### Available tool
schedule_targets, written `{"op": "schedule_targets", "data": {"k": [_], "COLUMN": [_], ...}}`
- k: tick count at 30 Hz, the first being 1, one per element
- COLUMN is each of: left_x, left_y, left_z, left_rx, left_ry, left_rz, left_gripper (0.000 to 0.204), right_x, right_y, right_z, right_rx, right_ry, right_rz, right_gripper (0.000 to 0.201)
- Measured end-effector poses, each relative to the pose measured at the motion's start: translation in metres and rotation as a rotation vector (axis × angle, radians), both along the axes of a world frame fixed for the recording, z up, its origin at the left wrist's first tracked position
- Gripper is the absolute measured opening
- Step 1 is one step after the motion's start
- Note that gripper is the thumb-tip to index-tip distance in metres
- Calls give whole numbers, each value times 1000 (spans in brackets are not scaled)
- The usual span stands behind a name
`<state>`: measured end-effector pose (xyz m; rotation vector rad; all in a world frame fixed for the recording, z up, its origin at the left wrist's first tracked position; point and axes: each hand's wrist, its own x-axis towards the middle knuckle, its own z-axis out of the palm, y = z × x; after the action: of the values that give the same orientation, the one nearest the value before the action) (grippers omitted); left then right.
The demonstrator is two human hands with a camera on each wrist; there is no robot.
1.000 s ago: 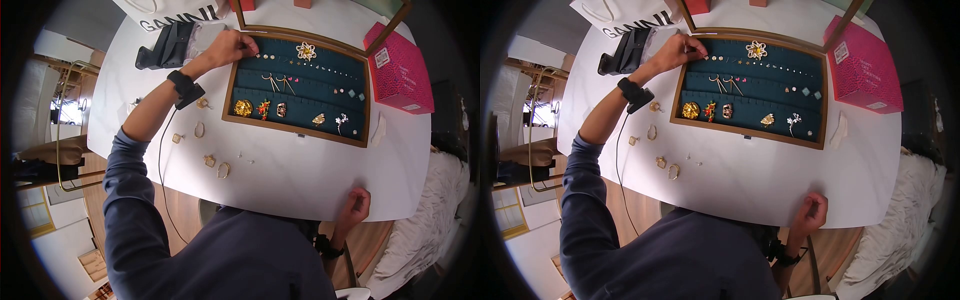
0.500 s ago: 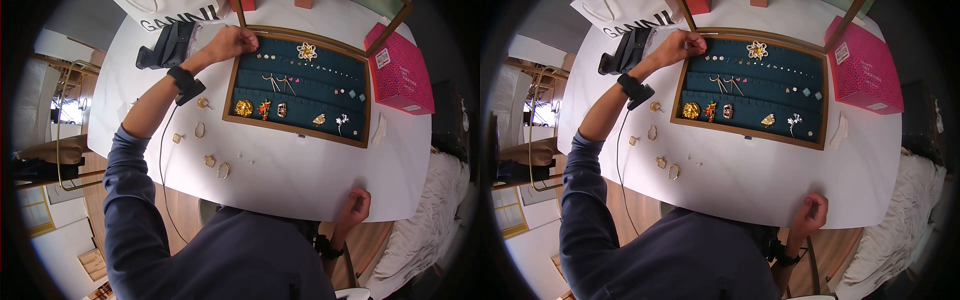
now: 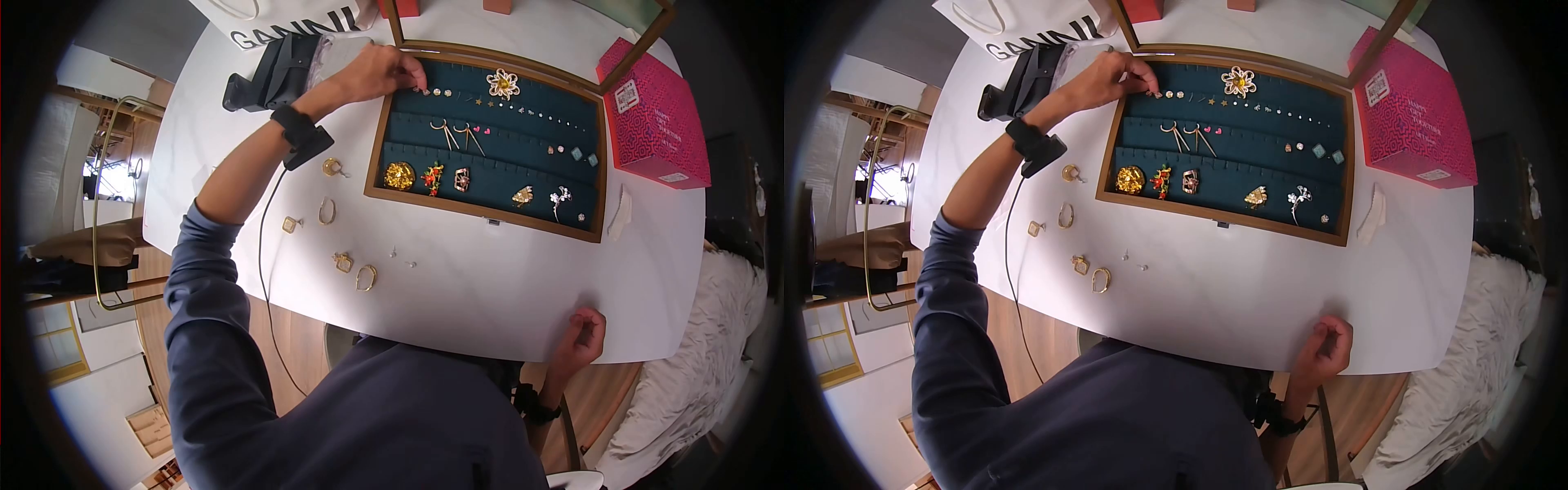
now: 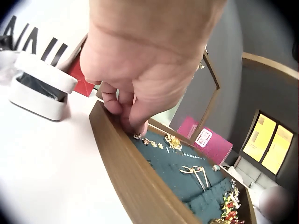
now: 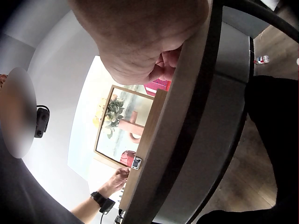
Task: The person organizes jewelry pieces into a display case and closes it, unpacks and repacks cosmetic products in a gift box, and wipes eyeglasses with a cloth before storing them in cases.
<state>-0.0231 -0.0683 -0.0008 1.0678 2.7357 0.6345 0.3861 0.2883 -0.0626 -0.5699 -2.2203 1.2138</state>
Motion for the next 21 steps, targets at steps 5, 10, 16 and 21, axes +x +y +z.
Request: {"op": "schedule_targets", "data": {"k": [5,10,16,21], "left_x": [1,3,2,1], "left_y": [-1,2,-5,-6], "left_z": [-5,-7,-17,-18], "left_rx": [80,183,76,42], "left_ry": [-62,-48,107,165], "left_rz": [-4,81,97,47], "left_gripper": [16,12,10,10], "right_x": [3,3,1,2], "right_y": [2,2,1,2], "right_z": [-2,-1,-2,-2], "right_rx": [-25,-20,-5,-28], "right_ry": [-17,-7,13,5], "right_rz": [16,18,15,8], "right_gripper": [7,7,9,7]}}
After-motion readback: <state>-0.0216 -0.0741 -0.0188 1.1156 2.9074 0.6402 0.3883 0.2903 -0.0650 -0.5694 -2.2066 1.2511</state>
